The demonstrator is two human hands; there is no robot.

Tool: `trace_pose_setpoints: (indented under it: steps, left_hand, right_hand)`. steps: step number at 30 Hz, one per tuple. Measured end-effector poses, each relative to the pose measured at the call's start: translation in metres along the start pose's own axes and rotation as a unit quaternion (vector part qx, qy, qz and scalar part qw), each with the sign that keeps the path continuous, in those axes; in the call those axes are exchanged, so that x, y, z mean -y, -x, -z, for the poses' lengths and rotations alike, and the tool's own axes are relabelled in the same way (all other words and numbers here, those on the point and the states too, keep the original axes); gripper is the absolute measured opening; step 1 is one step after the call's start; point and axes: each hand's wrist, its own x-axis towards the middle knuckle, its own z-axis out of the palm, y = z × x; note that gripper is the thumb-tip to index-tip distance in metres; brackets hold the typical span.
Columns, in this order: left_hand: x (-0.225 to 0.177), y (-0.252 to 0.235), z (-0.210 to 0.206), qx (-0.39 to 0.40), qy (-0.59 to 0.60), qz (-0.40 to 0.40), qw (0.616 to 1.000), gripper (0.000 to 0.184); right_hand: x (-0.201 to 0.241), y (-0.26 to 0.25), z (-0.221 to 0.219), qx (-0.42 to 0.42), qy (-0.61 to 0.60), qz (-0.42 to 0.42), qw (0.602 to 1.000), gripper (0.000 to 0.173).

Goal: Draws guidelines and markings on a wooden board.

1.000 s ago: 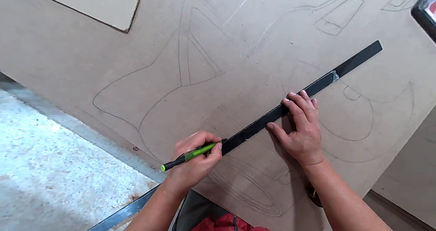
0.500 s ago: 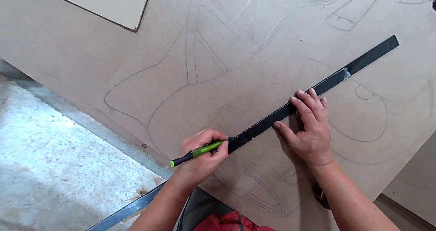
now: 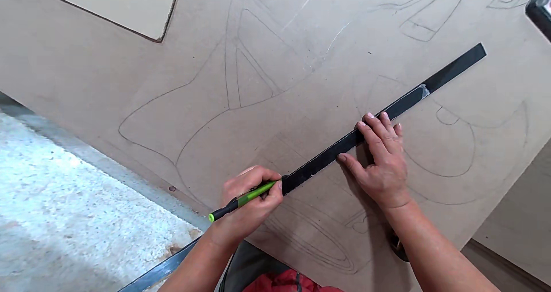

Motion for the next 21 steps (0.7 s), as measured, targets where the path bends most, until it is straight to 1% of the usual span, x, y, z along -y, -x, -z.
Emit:
trace_pose_setpoints:
  steps: [7, 9, 14, 21]
  left_hand:
    - [0.0009, 0.0000, 0.0004, -0.004, -0.008, -0.005, 1.000, 0.008]
    - [0.0015, 0.0002, 0.0001, -0.006, -0.010, -0.006, 1.000, 0.008]
    - [0.0016, 0.0005, 0.0000, -0.002, -0.005, 0.005, 1.000, 0.008]
    - [0.0021, 0.0009, -0.0002, -0.006, -0.001, -0.005, 1.000, 0.007]
  right_hand:
    - [0.0002, 0.0000, 0.0004, 0.001, -0.002, 0.002, 1.000, 0.069]
    - [0.0000, 0.0003, 0.0000, -0.010, -0.008, 0.005, 1.000, 0.068]
    - [-0.0006, 0.0010, -0.0001, -0.011, -0.008, 0.007, 1.000, 0.069]
    - [-0.0012, 0.0010, -0.0003, -0.013, -0.012, 0.012, 1.000, 0.069]
